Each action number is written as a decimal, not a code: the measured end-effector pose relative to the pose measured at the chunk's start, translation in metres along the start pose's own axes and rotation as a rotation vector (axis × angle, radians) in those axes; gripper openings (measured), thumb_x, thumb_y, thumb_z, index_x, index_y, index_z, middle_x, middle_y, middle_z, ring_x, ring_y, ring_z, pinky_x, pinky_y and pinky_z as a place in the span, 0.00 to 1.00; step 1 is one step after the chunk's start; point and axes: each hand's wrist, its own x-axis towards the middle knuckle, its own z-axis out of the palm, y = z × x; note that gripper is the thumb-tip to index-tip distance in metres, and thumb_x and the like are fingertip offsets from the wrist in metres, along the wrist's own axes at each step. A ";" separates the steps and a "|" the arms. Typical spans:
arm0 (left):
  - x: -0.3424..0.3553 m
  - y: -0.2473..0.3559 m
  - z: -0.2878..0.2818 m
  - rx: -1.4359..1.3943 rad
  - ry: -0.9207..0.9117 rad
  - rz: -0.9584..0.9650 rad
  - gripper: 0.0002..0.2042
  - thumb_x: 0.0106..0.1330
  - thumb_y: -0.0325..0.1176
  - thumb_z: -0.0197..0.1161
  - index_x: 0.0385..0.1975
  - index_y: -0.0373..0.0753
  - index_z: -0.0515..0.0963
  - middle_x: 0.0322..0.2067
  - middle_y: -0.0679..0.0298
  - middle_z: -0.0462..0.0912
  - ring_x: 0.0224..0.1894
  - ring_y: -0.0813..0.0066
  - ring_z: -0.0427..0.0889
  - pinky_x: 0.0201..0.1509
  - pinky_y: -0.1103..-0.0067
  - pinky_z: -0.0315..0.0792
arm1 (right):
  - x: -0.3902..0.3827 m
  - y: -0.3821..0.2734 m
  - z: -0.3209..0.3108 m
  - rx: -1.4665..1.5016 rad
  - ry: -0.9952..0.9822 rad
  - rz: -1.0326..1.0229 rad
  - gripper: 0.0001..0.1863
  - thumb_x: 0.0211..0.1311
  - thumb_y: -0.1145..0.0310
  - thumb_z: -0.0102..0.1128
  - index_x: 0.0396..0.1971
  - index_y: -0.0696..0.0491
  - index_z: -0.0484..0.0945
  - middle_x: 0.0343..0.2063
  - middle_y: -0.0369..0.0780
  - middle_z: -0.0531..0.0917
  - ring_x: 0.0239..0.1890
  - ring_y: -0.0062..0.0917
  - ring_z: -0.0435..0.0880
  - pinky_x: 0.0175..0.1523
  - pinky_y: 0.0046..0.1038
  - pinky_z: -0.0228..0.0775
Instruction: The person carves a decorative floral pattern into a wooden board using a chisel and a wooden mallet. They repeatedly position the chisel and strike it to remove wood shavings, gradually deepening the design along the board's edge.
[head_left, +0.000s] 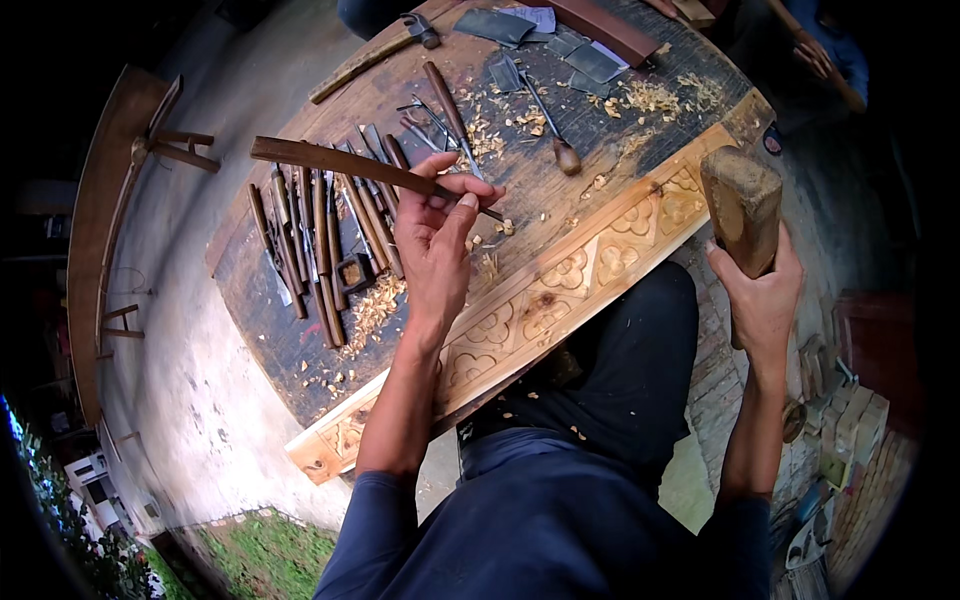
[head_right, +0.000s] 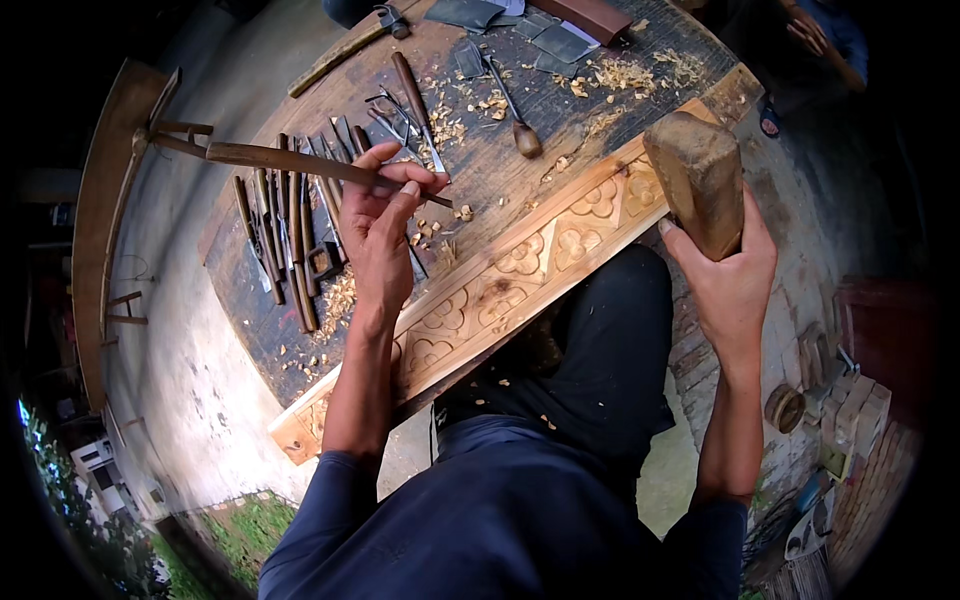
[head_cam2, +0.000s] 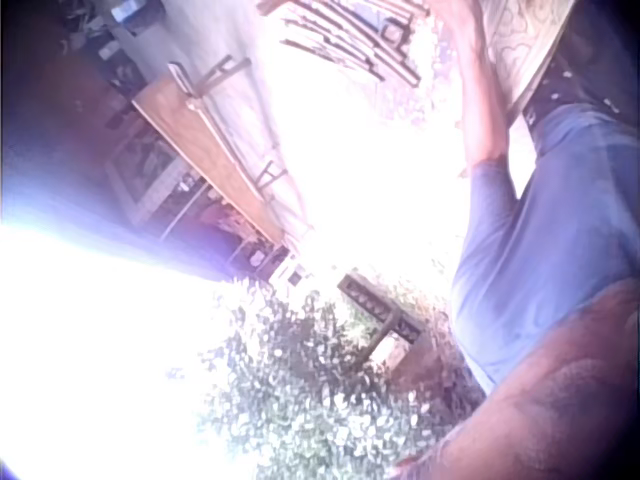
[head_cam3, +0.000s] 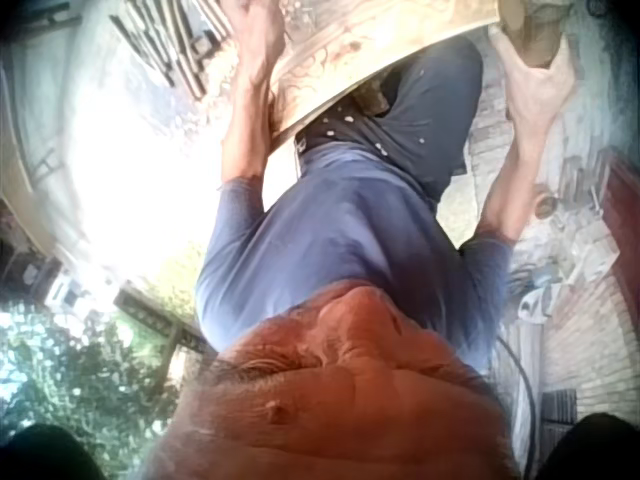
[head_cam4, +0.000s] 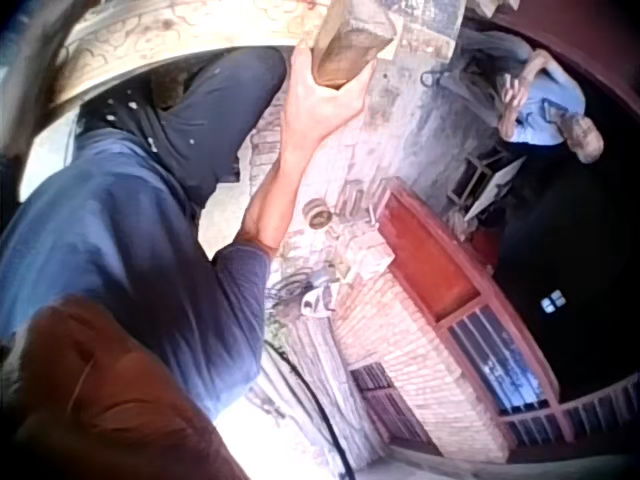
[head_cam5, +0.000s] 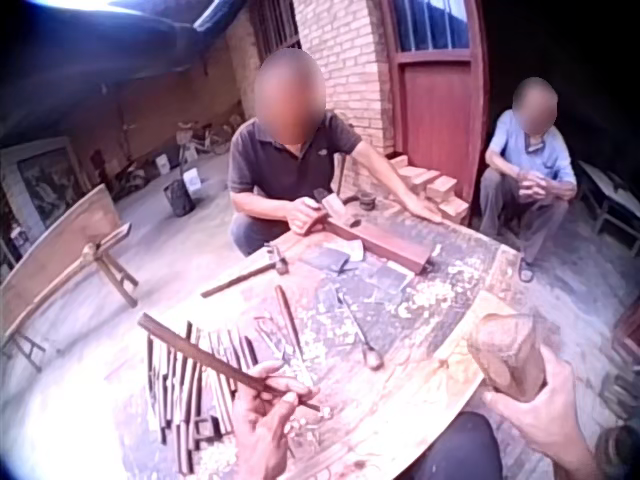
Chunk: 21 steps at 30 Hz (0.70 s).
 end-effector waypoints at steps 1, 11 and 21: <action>0.003 0.002 0.005 0.026 0.023 0.039 0.21 0.73 0.18 0.56 0.66 0.34 0.67 0.44 0.56 0.84 0.46 0.70 0.86 0.54 0.75 0.80 | -0.003 0.007 0.001 -0.008 -0.017 0.027 0.29 0.56 0.78 0.73 0.60 0.63 0.76 0.48 0.41 0.86 0.49 0.22 0.83 0.58 0.26 0.75; -0.060 -0.015 0.128 0.573 -0.288 0.481 0.19 0.62 0.35 0.72 0.54 0.46 0.82 0.27 0.63 0.71 0.26 0.64 0.78 0.27 0.70 0.71 | -0.025 0.067 -0.001 -0.029 0.051 0.142 0.27 0.56 0.77 0.74 0.57 0.61 0.77 0.45 0.39 0.84 0.45 0.23 0.82 0.53 0.26 0.75; -0.058 -0.043 0.122 0.613 -0.165 0.656 0.20 0.63 0.37 0.65 0.55 0.36 0.80 0.33 0.62 0.76 0.30 0.67 0.77 0.33 0.73 0.71 | -0.035 0.083 -0.013 -0.232 0.097 0.327 0.22 0.57 0.71 0.77 0.49 0.63 0.80 0.44 0.40 0.83 0.45 0.24 0.81 0.53 0.28 0.75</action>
